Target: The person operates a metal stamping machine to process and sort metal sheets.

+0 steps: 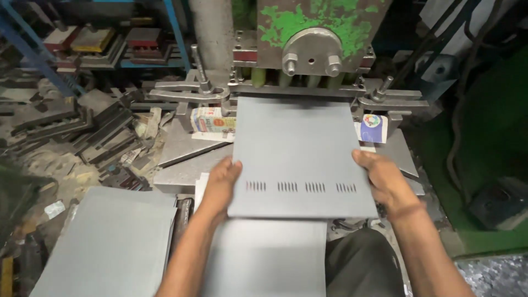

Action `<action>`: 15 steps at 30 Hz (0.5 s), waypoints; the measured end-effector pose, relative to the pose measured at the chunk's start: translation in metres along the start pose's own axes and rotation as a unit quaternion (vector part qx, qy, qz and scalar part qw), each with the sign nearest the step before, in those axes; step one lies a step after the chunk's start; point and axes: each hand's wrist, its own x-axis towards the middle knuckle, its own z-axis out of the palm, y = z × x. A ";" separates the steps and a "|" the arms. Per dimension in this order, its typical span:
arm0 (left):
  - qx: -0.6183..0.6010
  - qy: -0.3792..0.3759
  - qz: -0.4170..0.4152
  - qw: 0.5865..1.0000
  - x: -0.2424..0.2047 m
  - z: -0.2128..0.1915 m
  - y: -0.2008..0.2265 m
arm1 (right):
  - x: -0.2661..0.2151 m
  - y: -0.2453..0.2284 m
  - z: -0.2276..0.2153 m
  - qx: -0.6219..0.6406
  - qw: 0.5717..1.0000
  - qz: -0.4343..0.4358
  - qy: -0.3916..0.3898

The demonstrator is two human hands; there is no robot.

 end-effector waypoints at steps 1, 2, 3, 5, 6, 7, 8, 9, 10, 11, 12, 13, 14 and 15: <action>0.008 -0.005 0.011 1.000 0.019 -0.001 0.000 | 0.013 -0.007 0.002 -0.002 1.000 0.011 0.011; 0.010 -0.007 0.009 1.000 0.030 -0.003 0.004 | 0.023 -0.009 0.001 0.001 1.000 0.011 0.012; -0.001 -0.030 0.000 1.000 0.042 -0.005 0.009 | 0.034 -0.012 0.001 -0.004 1.000 0.012 0.017; -0.008 -0.056 -0.010 0.998 0.055 -0.006 0.017 | 0.049 -0.016 0.000 -0.005 1.000 0.012 0.023; 0.007 -0.043 -0.023 0.999 0.055 -0.005 0.020 | 0.051 -0.016 -0.001 -0.002 1.000 0.007 0.015; 0.022 -0.030 -0.036 0.999 0.055 -0.004 0.023 | 0.054 -0.017 -0.001 0.000 1.000 0.002 0.007; 0.026 -0.034 -0.039 0.998 0.055 -0.002 0.024 | 0.059 -0.013 -0.004 0.005 1.000 0.003 0.010; 0.013 -0.029 -0.033 0.999 0.055 -0.001 0.026 | 0.064 -0.010 -0.007 0.006 1.000 -0.011 -0.003; -0.002 -0.024 -0.028 0.999 0.052 0.001 0.025 | 0.066 -0.005 -0.011 0.004 1.000 -0.023 -0.017; -0.001 -0.026 -0.033 0.999 0.055 0.000 0.021 | 0.069 -0.002 -0.015 0.007 1.000 -0.019 -0.013; 0.002 -0.026 -0.023 0.999 0.056 -0.003 0.017 | 0.074 0.000 -0.017 -0.004 0.999 -0.036 -0.015; 0.004 -0.026 -0.013 1.000 0.057 -0.007 0.014 | 0.078 0.002 -0.017 -0.015 0.998 -0.053 -0.018; 0.004 -0.018 -0.017 1.000 0.061 -0.006 0.011 | 0.079 0.003 -0.020 -0.016 0.999 -0.046 -0.024; 0.015 -0.027 0.005 1.000 0.063 -0.006 0.008 | 0.080 0.004 -0.021 -0.041 0.997 -0.062 0.010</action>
